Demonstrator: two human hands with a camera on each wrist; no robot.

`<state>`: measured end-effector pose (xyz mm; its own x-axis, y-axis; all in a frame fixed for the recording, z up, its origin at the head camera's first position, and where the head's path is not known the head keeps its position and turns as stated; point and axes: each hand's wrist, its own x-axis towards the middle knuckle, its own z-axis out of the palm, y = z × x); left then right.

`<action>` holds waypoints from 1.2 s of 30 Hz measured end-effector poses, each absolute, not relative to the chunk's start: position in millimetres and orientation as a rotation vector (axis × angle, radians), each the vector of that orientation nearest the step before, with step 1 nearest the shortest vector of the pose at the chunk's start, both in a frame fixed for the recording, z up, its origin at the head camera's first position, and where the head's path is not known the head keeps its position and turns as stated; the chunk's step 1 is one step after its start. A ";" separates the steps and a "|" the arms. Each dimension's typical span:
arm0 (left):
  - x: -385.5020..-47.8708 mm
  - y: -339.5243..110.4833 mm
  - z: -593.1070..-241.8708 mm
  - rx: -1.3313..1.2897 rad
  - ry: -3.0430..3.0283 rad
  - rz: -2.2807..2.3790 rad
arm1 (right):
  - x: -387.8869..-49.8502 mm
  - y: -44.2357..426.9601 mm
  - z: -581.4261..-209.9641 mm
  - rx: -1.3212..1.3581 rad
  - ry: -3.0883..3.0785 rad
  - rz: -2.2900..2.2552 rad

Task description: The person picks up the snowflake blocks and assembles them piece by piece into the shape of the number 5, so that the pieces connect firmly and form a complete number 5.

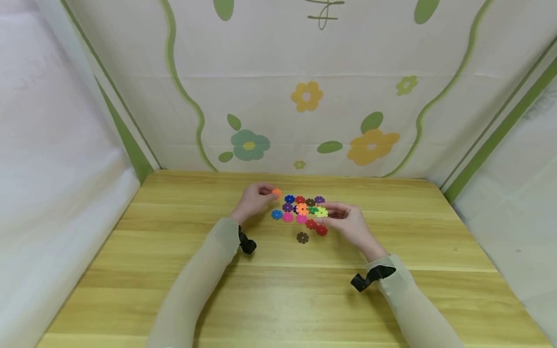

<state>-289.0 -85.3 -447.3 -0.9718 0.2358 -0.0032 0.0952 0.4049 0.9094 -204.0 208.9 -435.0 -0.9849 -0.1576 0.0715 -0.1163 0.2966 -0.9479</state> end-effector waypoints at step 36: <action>-215.0 -75.6 -424.4 0.516 2.346 1.818 | -203.7 206.9 -436.6 -0.339 2.466 -1.791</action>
